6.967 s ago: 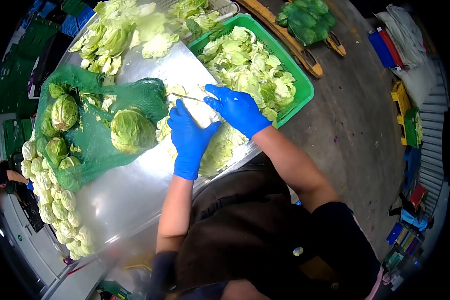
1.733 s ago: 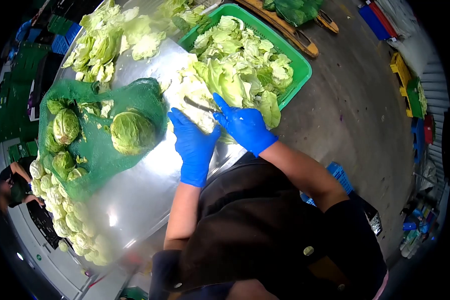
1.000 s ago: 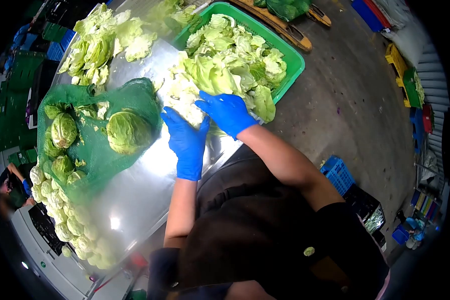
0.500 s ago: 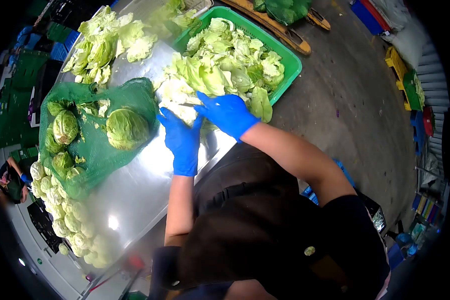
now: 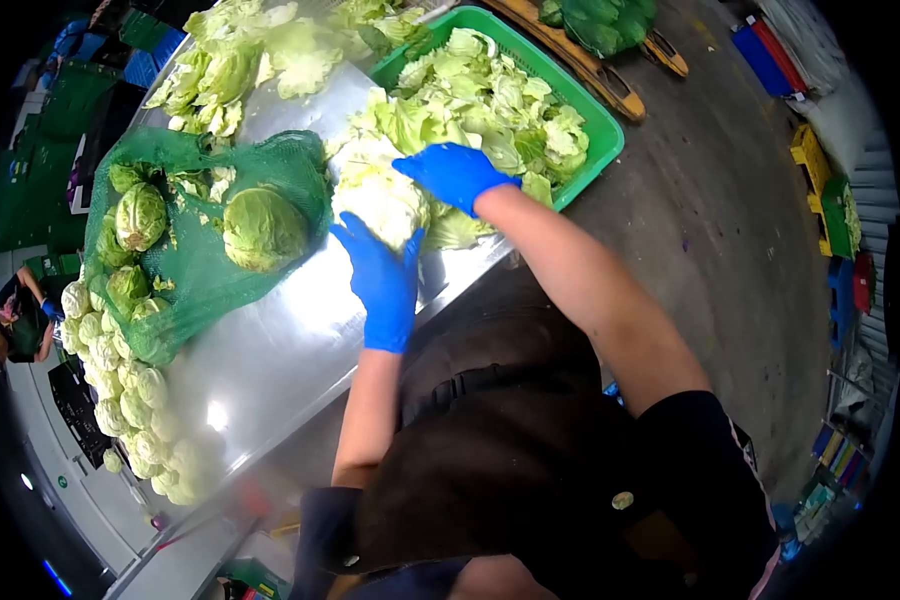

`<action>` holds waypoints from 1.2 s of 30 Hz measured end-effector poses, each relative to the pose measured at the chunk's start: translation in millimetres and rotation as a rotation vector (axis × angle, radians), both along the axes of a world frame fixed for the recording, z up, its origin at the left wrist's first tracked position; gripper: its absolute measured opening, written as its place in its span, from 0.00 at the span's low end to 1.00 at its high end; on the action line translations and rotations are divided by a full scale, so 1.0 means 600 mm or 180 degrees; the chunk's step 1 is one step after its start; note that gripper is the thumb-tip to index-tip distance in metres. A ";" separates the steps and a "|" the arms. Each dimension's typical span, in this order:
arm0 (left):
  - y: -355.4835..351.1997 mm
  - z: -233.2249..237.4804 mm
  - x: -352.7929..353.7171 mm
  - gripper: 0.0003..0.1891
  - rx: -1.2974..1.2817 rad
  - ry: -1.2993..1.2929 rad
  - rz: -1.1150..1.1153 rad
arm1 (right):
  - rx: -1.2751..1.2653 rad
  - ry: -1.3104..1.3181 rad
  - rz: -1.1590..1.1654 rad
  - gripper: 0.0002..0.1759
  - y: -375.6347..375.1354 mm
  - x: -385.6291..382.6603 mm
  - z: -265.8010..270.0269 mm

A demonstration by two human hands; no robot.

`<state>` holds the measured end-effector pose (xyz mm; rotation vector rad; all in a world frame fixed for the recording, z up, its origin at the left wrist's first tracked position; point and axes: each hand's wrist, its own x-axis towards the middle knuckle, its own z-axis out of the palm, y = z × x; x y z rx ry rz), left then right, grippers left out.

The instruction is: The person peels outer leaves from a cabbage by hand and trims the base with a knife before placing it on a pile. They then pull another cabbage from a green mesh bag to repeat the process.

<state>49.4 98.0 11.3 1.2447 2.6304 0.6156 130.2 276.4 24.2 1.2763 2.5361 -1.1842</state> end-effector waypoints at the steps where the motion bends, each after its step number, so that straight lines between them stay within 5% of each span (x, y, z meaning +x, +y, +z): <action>1: -0.012 0.003 0.000 0.55 0.0074 -0.0429 0.0095 | -0.0166 0.0030 -0.0094 0.26 0.000 0.005 0.004; 2: -0.038 -0.004 0.003 0.54 0.0239 -0.0456 0.0022 | 0.0596 0.0298 0.0199 0.20 0.008 0.025 -0.071; 5: -0.077 -0.043 -0.006 0.55 0.0756 -0.0635 -0.0016 | 0.0403 0.0000 -0.0006 0.20 0.019 0.041 -0.142; 9: -0.082 -0.045 -0.008 0.56 0.1134 -0.0683 0.0037 | -0.1473 0.1106 -0.1128 0.32 -0.040 0.053 -0.026; 11: -0.077 -0.033 -0.011 0.56 0.1215 -0.0348 -0.0099 | -0.1011 0.1467 -0.1187 0.30 -0.085 0.052 -0.005; 14: -0.067 -0.028 -0.011 0.56 0.1446 -0.0998 -0.0028 | -0.0069 0.1280 -0.0683 0.28 -0.131 0.041 -0.001; 16: -0.047 0.003 -0.015 0.55 0.1337 -0.0733 -0.0208 | 0.0337 0.2044 -0.0513 0.24 -0.142 0.019 -0.029; 18: -0.043 0.016 -0.018 0.51 0.0986 -0.0732 -0.0185 | -0.0219 0.1831 -0.0474 0.21 -0.117 0.020 -0.033; 22: -0.050 0.019 -0.014 0.46 0.1008 -0.0935 -0.0224 | -0.0055 0.1551 0.0087 0.19 -0.102 0.055 -0.033; 26: -0.048 0.006 -0.043 0.46 0.1186 -0.0946 -0.0170 | -0.0280 0.2088 -0.1036 0.16 -0.120 0.100 -0.086; 30: -0.050 0.018 -0.059 0.48 0.0809 -0.0797 -0.0284 | -0.0835 0.2456 -0.0966 0.16 -0.116 0.087 -0.072; 32: -0.025 0.035 -0.055 0.47 0.0862 -0.0681 -0.0021 | 0.0180 0.1915 -0.0653 0.20 -0.117 0.074 -0.059; 34: 0.000 0.032 -0.059 0.46 0.0836 -0.0588 -0.0025 | -0.0075 0.2238 -0.0930 0.24 -0.130 0.056 -0.044; 36: 0.031 0.017 -0.071 0.47 0.0747 -0.0503 -0.0345 | 0.0095 0.1612 -0.0979 0.27 -0.132 0.039 -0.034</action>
